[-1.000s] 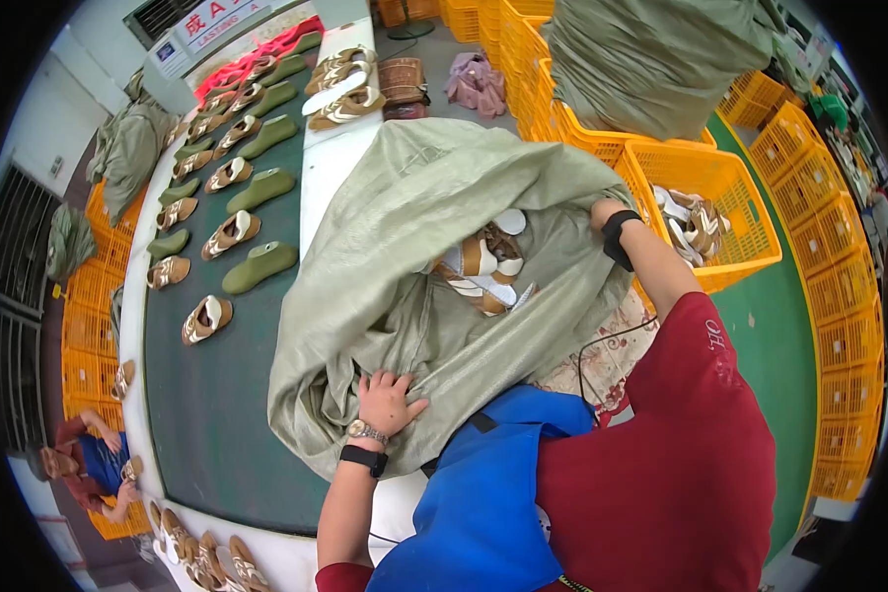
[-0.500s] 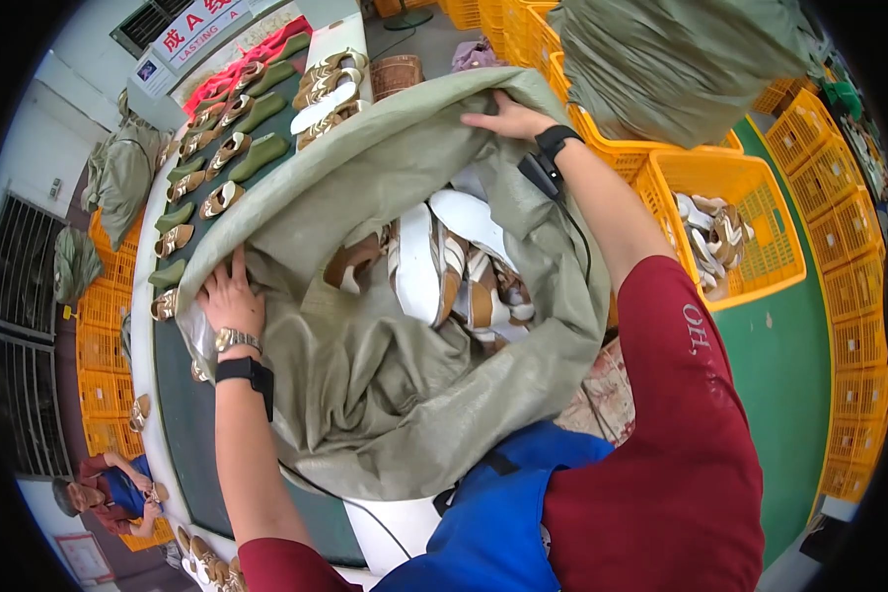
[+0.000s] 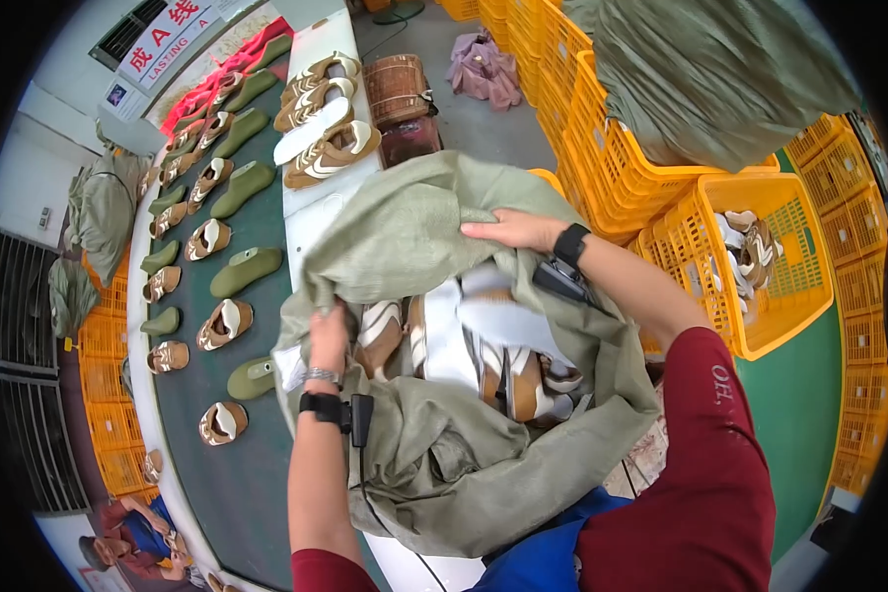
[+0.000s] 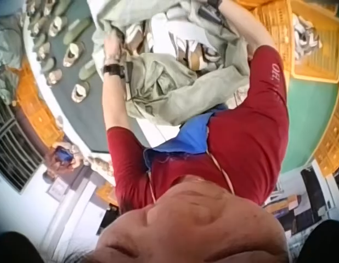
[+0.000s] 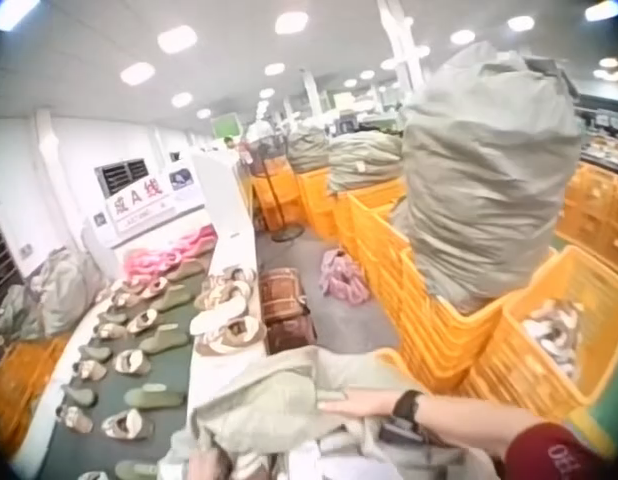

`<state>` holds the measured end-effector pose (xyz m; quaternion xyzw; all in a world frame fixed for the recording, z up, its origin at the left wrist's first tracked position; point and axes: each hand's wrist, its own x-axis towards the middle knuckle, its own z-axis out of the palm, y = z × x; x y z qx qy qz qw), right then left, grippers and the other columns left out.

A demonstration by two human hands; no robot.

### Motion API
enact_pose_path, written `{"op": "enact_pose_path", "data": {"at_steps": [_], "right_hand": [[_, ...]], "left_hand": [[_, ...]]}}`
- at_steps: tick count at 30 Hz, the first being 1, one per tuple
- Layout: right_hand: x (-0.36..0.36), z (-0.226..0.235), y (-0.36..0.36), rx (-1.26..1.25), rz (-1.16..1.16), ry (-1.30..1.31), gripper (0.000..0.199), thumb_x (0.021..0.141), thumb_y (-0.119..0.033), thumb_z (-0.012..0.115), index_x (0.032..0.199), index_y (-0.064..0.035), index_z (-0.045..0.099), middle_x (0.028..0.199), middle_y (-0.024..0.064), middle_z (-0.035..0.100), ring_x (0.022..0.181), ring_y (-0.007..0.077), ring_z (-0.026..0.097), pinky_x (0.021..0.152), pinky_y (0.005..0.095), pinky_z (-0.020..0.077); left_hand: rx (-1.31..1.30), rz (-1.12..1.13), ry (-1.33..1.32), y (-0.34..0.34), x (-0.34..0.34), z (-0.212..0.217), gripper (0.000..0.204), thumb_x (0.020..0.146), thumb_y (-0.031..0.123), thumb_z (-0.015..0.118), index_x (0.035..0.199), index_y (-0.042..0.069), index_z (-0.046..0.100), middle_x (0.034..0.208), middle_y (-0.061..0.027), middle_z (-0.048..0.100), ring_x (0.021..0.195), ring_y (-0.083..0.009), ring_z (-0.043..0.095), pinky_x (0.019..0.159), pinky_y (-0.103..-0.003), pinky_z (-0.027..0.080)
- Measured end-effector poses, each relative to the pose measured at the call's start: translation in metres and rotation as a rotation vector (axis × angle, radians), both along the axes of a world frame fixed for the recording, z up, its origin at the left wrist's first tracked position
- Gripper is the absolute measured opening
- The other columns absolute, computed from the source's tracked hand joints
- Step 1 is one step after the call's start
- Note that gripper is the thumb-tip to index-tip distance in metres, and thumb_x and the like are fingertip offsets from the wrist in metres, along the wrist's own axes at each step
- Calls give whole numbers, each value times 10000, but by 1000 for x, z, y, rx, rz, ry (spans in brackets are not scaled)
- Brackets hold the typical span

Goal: Sort manufactured shoes and matching shoe lasts from a large bag onto a conveyor assembly line workspace.

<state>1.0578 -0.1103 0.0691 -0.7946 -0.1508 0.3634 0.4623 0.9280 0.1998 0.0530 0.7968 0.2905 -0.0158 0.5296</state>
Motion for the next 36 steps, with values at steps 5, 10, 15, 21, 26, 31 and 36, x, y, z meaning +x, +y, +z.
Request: {"op": "enact_pose_path", "data": {"at_steps": [5, 10, 15, 21, 26, 31, 36], "right_hand": [[-69, 65, -21, 62, 398, 394, 726, 784, -482, 591, 1211, 83, 434, 1228, 156, 482, 1147, 192, 430, 977, 292, 315], [12, 41, -42, 109, 121, 98, 629, 813, -437, 569, 1202, 45, 461, 1185, 174, 514, 1102, 194, 467, 940, 293, 354], [38, -49, -2, -12, -20, -150, 692, 795, -283, 538, 1339, 11, 226, 1305, 248, 367, 1201, 292, 382, 1003, 329, 299], [22, -115, -32, -146, -78, -53, 513, 829, -361, 495, 1154, 36, 490, 999, 204, 606, 968, 291, 560, 847, 339, 405], [-28, -31, -57, 37, -26, -409, 436, 874, -279, 483, 1177, 34, 479, 1188, 195, 512, 1096, 275, 489, 923, 311, 375], [-168, 24, -54, -151, 151, -684, 579, 826, -366, 553, 1233, 25, 424, 1188, 214, 501, 1071, 338, 496, 904, 336, 394], [-179, -46, 1, -16, 110, -105, 1187, 618, -615, 659, 1335, 101, 41, 1207, 334, 419, 1111, 354, 472, 938, 331, 369]], "left_hand": [[-644, -147, -61, -18, -35, 91, 366, 862, 152, 448, 1201, 12, 444, 1170, -105, 522, 1049, -202, 512, 903, -347, 408], [-555, -307, 8, -5, -56, 136, 560, 836, 154, 546, 1321, 30, 295, 1283, -138, 432, 1148, -226, 453, 964, -355, 369], [882, -335, -199, 53, -9, 27, 668, 754, 140, 636, 1295, -20, 280, 1119, -244, 505, 1039, -364, 496, 898, -381, 400], [1041, -665, -91, -22, -65, 3, 637, 744, 331, 614, 1311, 170, 371, 1311, -139, 388, 1231, -337, 317, 1005, -487, 230], [1003, -480, 457, 37, -126, -35, 565, 753, 417, 564, 1267, 216, 438, 1384, -92, 283, 1279, -333, 221, 990, -544, 206], [786, -386, -350, -50, -124, 39, 692, 690, 270, 690, 1233, -32, 386, 1177, -262, 461, 1132, -395, 419, 942, -417, 348], [633, -369, 158, -90, -165, 26, 789, 579, 385, 757, 1133, -42, 392, 1111, -261, 512, 976, -377, 536, 834, -383, 438]]}}
